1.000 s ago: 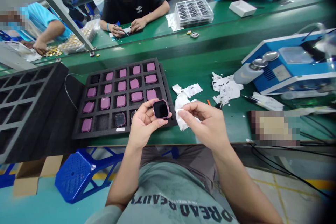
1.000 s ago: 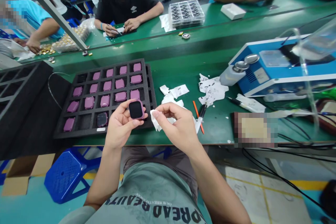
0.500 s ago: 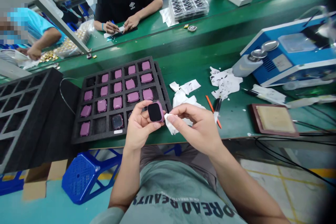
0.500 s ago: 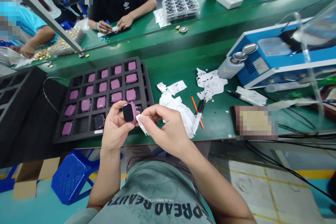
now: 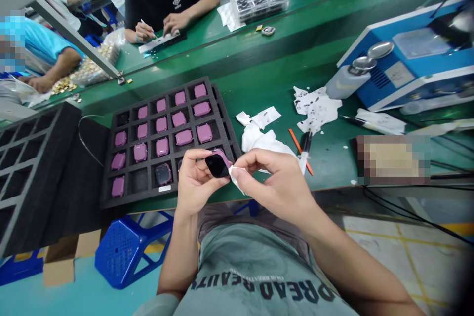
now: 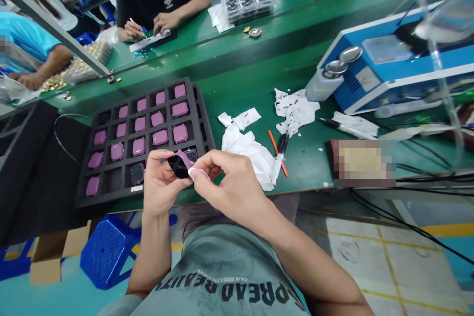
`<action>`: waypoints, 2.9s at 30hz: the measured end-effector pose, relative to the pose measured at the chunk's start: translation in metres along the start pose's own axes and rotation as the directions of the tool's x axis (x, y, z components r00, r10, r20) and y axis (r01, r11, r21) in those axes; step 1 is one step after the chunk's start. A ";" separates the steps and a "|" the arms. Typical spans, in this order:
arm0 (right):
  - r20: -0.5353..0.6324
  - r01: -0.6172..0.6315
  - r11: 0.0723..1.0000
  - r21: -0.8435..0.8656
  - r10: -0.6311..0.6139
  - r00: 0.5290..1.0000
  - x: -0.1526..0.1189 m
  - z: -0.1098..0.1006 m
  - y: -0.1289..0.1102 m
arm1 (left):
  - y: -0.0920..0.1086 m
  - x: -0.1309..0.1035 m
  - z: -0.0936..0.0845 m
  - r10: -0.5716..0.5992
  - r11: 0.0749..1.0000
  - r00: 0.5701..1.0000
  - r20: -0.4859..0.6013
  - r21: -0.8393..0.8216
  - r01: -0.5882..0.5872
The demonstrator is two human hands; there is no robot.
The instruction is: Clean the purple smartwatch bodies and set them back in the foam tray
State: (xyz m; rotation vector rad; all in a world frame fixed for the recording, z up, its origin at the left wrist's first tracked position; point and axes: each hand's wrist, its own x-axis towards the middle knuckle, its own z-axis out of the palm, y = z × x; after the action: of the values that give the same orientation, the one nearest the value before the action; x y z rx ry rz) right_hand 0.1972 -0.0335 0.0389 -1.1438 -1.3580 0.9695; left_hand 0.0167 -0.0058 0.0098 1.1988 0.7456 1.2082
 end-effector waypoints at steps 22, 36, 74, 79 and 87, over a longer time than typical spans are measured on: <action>0.059 -0.135 0.981 0.138 0.127 0.990 0.005 -0.004 0.006 | 0.002 0.001 0.006 -0.016 1.000 0.999 -0.043 0.023 0.017; 0.093 -0.105 0.980 0.167 0.091 0.991 0.037 -0.009 0.005 | 0.003 -0.001 0.006 -0.118 0.987 0.990 0.073 0.119 0.109; 0.086 0.263 0.926 -0.271 -0.249 0.965 0.048 -0.031 0.041 | 0.008 0.000 0.004 -0.295 0.955 0.954 0.063 0.048 0.292; 0.135 -0.209 0.856 0.473 0.164 0.977 0.041 -0.033 0.042 | 0.007 0.000 0.003 -0.279 0.959 0.957 0.072 0.071 0.275; 0.196 -0.323 0.702 0.635 0.258 0.946 0.035 -0.027 0.045 | 0.001 -0.004 0.005 -0.172 0.975 0.983 0.064 0.156 0.160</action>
State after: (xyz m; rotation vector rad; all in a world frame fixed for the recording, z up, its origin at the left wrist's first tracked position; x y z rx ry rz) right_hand 0.2297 0.0091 0.0053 -0.7651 -0.7754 1.5989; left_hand 0.0199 -0.0111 0.0113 1.2724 0.8736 0.9759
